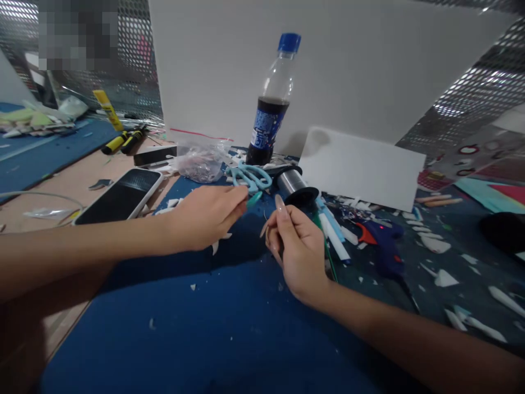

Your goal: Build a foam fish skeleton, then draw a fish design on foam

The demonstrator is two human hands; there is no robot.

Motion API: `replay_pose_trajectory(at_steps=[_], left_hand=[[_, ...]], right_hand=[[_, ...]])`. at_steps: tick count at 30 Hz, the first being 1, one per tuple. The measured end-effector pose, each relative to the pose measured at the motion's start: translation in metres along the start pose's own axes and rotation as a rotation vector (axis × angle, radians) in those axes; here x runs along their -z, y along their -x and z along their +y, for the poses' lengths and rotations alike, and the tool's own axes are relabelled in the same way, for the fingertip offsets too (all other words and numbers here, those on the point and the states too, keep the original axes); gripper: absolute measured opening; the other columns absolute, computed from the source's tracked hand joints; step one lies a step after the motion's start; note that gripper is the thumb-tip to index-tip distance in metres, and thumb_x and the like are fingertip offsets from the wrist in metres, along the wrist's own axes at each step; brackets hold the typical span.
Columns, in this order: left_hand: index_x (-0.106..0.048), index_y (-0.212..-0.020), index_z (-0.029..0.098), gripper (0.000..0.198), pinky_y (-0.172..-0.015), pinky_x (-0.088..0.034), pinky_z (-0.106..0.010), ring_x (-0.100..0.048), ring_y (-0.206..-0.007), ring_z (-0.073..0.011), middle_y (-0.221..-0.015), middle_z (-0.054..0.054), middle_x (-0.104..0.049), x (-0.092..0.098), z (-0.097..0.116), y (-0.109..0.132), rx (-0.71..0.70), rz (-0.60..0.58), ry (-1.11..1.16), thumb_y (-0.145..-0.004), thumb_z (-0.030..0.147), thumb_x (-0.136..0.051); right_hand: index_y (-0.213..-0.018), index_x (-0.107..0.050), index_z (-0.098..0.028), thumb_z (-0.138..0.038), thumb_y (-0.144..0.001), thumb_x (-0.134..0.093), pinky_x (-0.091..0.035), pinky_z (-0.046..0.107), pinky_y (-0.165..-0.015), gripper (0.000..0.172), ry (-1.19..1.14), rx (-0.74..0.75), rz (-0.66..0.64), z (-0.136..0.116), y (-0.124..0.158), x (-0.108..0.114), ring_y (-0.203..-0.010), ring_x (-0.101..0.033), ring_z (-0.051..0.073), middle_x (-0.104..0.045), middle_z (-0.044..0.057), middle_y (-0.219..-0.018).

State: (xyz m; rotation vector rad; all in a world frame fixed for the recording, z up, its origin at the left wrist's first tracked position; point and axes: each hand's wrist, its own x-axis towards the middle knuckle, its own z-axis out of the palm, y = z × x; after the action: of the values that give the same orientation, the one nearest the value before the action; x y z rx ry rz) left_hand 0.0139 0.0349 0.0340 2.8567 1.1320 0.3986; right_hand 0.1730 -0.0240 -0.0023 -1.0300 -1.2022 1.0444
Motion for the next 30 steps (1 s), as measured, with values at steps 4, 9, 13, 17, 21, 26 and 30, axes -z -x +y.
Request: replay_pose_trajectory(at_steps=[4, 9, 13, 17, 21, 26, 30], left_hand=[[-0.058, -0.098, 0.012, 0.020, -0.061, -0.041, -0.028, -0.062, -0.077, -0.0218, -0.088, -0.013, -0.067, -0.013, 0.005, -0.031, -0.056, -0.143, -0.167, -0.089, 0.015, -0.040], [-0.063, -0.103, 0.006, 0.024, -0.064, -0.046, -0.033, -0.066, -0.077, -0.0266, -0.091, -0.020, -0.070, -0.026, 0.013, -0.053, -0.044, -0.245, -0.220, -0.086, 0.010, -0.046], [-0.068, -0.096, 0.009, 0.022, -0.066, -0.046, -0.034, -0.065, -0.081, -0.0277, -0.089, -0.019, -0.071, -0.025, 0.015, -0.057, -0.053, -0.289, -0.242, -0.083, 0.008, -0.050], [-0.069, -0.087, 0.013, 0.020, -0.064, -0.043, -0.031, -0.064, -0.076, -0.0239, -0.084, -0.016, -0.071, -0.024, 0.011, -0.058, -0.083, -0.282, -0.214, -0.082, 0.007, -0.051], [-0.066, -0.083, 0.014, 0.019, -0.056, -0.037, -0.029, -0.060, -0.062, -0.0202, -0.075, -0.012, -0.068, -0.022, 0.006, -0.051, -0.099, -0.211, -0.144, -0.085, 0.013, -0.048], [-0.057, -0.081, 0.016, 0.020, -0.053, -0.032, -0.025, -0.055, -0.061, -0.0145, -0.073, -0.005, -0.064, -0.010, 0.008, -0.008, -0.086, -0.054, -0.005, -0.090, 0.019, -0.040], [-0.049, -0.075, 0.017, 0.020, -0.052, -0.035, -0.020, -0.047, -0.052, -0.0082, -0.061, 0.002, -0.054, -0.006, 0.008, 0.033, -0.110, 0.043, 0.487, -0.092, 0.024, -0.040]], right_hand=[[-0.064, -0.050, -0.020, -0.040, -0.093, -0.052, -0.023, 0.019, -0.030, 0.035, -0.105, -0.026, 0.055, 0.005, -0.005, 0.001, -0.029, -0.028, 0.003, -0.038, -0.009, -0.040], [-0.064, -0.050, -0.020, -0.042, -0.091, -0.052, -0.022, 0.019, -0.030, 0.035, -0.113, -0.053, 0.058, 0.005, -0.004, 0.002, -0.029, -0.028, 0.004, -0.039, -0.009, -0.040], [-0.065, -0.048, -0.021, -0.044, -0.091, -0.052, -0.024, 0.020, -0.031, 0.035, -0.100, -0.076, 0.048, 0.003, -0.004, 0.002, -0.030, -0.029, 0.004, -0.037, -0.010, -0.040], [-0.064, -0.047, -0.021, -0.043, -0.092, -0.050, -0.024, 0.020, -0.031, 0.036, -0.070, -0.069, 0.026, 0.003, -0.005, 0.002, -0.030, -0.029, 0.004, -0.038, -0.009, -0.040], [-0.064, -0.048, -0.021, -0.042, -0.092, -0.050, -0.025, 0.020, -0.030, 0.035, -0.067, -0.054, 0.029, 0.004, -0.005, 0.003, -0.029, -0.030, 0.004, -0.039, -0.009, -0.040], [-0.063, -0.048, -0.020, -0.043, -0.090, -0.054, -0.022, 0.017, -0.028, 0.036, -0.101, -0.054, 0.029, 0.003, -0.003, 0.001, -0.027, -0.029, 0.003, -0.039, -0.009, -0.039], [-0.062, -0.050, -0.019, -0.042, -0.090, -0.055, -0.021, 0.014, -0.026, 0.035, -0.089, -0.066, -0.009, 0.000, -0.002, 0.001, -0.026, -0.031, 0.003, -0.040, -0.009, -0.038]])
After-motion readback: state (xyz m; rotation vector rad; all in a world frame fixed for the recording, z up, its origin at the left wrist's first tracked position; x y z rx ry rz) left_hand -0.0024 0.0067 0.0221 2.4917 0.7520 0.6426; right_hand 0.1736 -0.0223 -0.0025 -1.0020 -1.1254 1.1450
